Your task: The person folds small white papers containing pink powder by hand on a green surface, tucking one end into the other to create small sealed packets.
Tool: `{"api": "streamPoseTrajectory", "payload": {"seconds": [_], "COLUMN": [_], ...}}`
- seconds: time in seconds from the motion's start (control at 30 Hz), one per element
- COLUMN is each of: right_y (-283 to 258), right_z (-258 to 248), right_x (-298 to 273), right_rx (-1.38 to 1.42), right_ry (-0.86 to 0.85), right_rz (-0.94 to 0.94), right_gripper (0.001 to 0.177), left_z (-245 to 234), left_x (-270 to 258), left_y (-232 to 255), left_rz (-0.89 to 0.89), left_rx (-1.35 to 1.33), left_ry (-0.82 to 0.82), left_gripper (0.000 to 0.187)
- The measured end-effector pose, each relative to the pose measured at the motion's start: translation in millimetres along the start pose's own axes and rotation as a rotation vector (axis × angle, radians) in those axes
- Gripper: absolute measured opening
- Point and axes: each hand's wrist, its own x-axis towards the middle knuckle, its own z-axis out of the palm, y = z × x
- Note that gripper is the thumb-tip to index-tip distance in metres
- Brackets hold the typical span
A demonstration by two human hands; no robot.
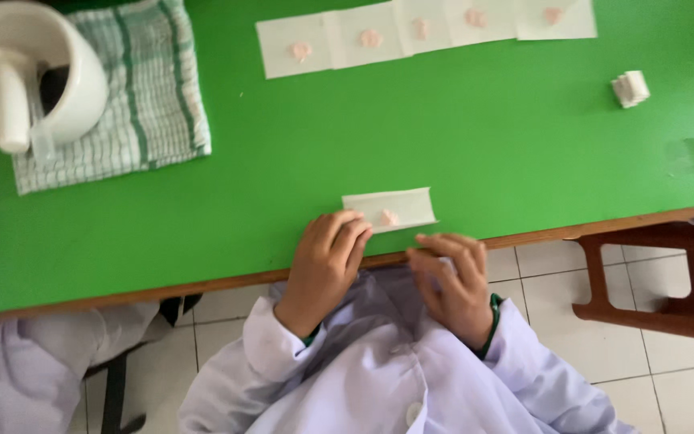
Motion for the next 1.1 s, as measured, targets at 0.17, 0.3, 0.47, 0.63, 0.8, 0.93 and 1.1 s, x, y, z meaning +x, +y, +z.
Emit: {"api": "streamPoseTrajectory", "payload": {"seconds": [0.17, 0.3, 0.47, 0.63, 0.8, 0.93, 1.1], "right_y": [-16, -16, -16, -19, -19, -17, -13], "right_z": [12, 16, 16, 15, 16, 18, 19], "right_x": [-2, 2, 3, 13, 19, 17, 22], "right_rx": [-0.019, -0.034, -0.101, -0.149, -0.180, -0.204, -0.245], "right_ry": [-0.092, -0.162, -0.208, -0.222, -0.234, -0.256, -0.194], "right_rz": [-0.057, -0.049, -0.001, 0.020, 0.030, 0.038, 0.020], "right_gripper": [0.025, 0.034, 0.040, 0.041, 0.041, 0.043, 0.041], "left_z": [2, 5, 5, 2, 0, 1, -5], "left_x": [5, 5, 11, 17, 21, 17, 26], "left_y": [-2, -7, -10, -12, -12, -16, -18], "left_rz": [-0.044, -0.040, -0.068, -0.076, -0.098, -0.151, -0.163], "left_rx": [-0.040, -0.022, -0.042, -0.056, -0.065, -0.108, -0.191], "left_ry": [-0.003, -0.012, -0.065, -0.093, -0.100, -0.109, -0.106], "left_gripper": [0.005, 0.004, 0.007, 0.007, 0.011, 0.018, 0.023]}}
